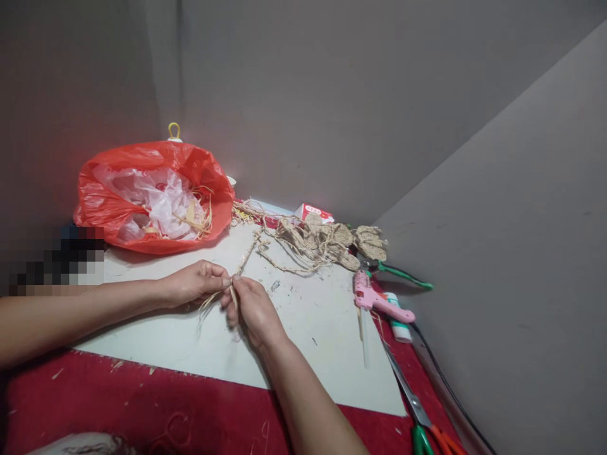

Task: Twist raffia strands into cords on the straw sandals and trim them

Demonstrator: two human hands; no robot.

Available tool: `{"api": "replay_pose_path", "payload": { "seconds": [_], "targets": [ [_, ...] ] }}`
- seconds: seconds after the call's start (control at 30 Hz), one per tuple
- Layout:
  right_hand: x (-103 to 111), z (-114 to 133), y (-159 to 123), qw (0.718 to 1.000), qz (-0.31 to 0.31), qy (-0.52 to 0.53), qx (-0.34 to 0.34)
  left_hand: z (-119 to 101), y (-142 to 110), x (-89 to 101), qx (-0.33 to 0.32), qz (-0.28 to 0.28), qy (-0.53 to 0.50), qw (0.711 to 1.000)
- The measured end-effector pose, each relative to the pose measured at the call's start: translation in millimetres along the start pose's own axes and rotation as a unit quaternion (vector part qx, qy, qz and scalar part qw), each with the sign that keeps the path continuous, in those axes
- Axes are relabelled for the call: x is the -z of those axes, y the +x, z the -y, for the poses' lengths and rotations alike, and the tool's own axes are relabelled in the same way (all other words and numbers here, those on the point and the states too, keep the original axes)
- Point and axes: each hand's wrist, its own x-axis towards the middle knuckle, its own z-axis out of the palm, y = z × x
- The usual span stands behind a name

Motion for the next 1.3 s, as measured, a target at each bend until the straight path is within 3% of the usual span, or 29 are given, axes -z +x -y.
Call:
{"api": "replay_pose_path", "payload": {
  "seconds": [0.13,0.3,0.53,0.67,0.77,0.9,1.07,1.17,1.3],
  "targets": [
    [3.3,0.5,1.1,0.998,0.041,-0.038,-0.004,3.4,0.9,3.4,0.015,-0.005,0.028,0.999],
    [10.7,1.6,4.0,0.993,0.090,-0.074,-0.021,-3.0,-0.9,1.6,0.007,0.039,0.036,0.999],
    [25.2,0.1,4.6,0.979,0.191,-0.073,-0.001,-4.3,-1.4,0.7,0.023,0.010,0.040,0.999],
    [29.8,1.4,7.0,0.979,0.198,-0.037,-0.016,-5.5,-0.2,2.1,-0.011,0.007,0.066,0.998],
    [25.9,0.3,8.1,0.979,0.195,0.012,-0.059,-7.5,-0.7,3.4,-0.055,0.015,0.153,0.987],
    [15.2,-3.2,6.6,0.988,0.135,0.038,-0.069,-11.5,-4.1,4.9,-0.090,0.005,0.329,0.940],
    [2.6,-6.9,2.6,0.999,0.038,0.017,-0.032,-20.0,-12.2,1.4,-0.094,-0.033,0.519,0.849],
    [-2.3,-8.8,0.6,0.998,0.018,0.046,-0.034,-20.0,-18.0,-4.3,-0.104,-0.050,0.584,0.803],
    [-7.4,-10.6,-2.0,0.996,0.016,0.082,-0.039,-13.6,-23.5,-12.2,-0.113,-0.031,0.665,0.738]
  ]
}}
